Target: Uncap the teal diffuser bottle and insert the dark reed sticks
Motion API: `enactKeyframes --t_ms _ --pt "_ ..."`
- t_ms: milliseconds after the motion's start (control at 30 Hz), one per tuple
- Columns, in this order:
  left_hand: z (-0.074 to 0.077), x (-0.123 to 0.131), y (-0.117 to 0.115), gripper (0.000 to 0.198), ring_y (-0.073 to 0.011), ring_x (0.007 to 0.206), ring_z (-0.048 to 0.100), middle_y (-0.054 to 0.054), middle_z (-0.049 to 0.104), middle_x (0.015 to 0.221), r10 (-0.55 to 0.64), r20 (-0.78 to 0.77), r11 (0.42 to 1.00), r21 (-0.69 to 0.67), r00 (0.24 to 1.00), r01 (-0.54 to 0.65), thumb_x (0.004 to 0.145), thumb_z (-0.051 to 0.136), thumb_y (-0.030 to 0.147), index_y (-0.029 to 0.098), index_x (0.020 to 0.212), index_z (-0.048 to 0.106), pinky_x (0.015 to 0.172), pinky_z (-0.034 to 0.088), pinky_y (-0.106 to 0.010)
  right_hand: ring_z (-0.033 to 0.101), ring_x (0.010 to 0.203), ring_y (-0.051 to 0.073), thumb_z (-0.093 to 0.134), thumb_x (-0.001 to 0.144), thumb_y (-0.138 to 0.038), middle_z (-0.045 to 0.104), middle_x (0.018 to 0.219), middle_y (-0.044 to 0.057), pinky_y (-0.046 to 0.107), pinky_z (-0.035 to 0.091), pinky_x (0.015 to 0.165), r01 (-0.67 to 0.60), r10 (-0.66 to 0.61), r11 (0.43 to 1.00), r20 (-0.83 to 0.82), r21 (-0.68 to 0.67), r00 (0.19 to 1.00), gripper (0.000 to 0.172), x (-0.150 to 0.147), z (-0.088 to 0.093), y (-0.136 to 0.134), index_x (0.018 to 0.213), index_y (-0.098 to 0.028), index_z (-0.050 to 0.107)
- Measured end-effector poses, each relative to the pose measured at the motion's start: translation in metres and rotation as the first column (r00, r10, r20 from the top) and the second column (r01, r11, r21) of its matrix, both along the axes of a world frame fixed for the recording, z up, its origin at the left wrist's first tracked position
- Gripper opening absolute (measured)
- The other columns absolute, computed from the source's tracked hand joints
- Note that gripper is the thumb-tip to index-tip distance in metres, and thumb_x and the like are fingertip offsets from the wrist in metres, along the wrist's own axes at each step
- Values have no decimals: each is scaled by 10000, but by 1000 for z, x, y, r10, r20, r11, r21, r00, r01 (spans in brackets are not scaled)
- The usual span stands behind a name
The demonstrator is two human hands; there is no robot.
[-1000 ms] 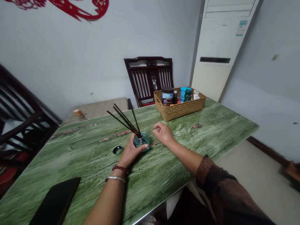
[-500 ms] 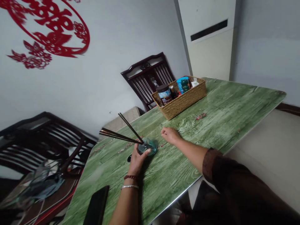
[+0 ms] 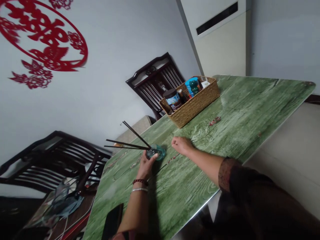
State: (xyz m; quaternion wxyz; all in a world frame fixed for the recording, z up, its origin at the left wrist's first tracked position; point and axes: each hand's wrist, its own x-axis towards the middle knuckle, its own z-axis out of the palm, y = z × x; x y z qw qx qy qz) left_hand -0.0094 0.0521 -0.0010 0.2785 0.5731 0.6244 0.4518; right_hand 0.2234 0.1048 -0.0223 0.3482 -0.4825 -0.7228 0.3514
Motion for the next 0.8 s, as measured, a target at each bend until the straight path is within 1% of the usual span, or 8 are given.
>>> enactKeyframes --t_ms 300,433,533,600,667,733,767,800 --pt "-2 -23 72 614 -248 1093 656 -82 664 1098 149 61 987 60 987 -152 666 808 410 221 1180 529 1030 480 -486 647 723 160 626 853 -195 737 782 9 241 376 650 19 -19 1000 16 -3 1000 115 -6 -5 1 895 -219 731" --pt "-1 -24 89 717 -242 1101 647 -75 646 1096 199 142 975 73 970 -211 629 838 390 236 1237 493 1002 493 -458 629 699 152 620 846 -173 720 755 6 240 359 640 16 -16 1000 -1 1 1000 100 -7 -2 0 858 -211 713" --pt "2 -24 78 777 -198 958 650 -29 618 1002 243 241 958 94 940 -272 656 836 453 269 1301 442 876 538 -400 567 625 130 638 817 -159 637 644 -32 233 333 616 17 -17 1000 -46 3 999 63 -7 -1 1 812 -207 679" --pt "7 -26 59 686 -140 764 610 39 563 847 243 338 947 122 909 -298 744 763 540 303 1302 442 774 543 -341 480 548 111 667 767 -145 514 539 -75 227 301 578 29 -30 1000 -101 -11 994 70 -6 -2 3 771 -208 636" --pt "16 -28 33 541 -89 575 492 97 431 673 205 438 940 160 876 -300 823 678 591 330 1258 490 692 518 -279 381 489 96 682 704 -133 387 473 -107 219 261 534 37 -46 998 -200 -48 979 134 -4 -2 5 718 -212 574" --pt "28 -29 6 422 -64 468 348 112 282 574 137 517 938 205 845 -278 851 678 560 344 1195 562 614 471 -223 291 448 84 678 671 -170 305 450 -127 209 216 488 18 -64 992 -374 -125 925 165 -3 1 5 699 -221 524" --pt "35 -29 -7 369 -58 443 301 109 249 556 76 566 939 236 821 -250 864 690 510 352 1182 590 571 439 -193 250 431 78 678 666 -211 283 453 -136 203 197 465 -20 -69 984 -486 -176 871 167 -3 6 4 722 -227 521" --pt "42 -28 -19 341 -53 429 276 105 246 545 -74 681 941 290 729 -176 869 720 403 361 1189 612 540 411 -170 210 417 72 681 661 -256 271 463 -146 196 183 443 -83 -69 972 -600 -221 797 185 -4 13 3 772 -233 535"
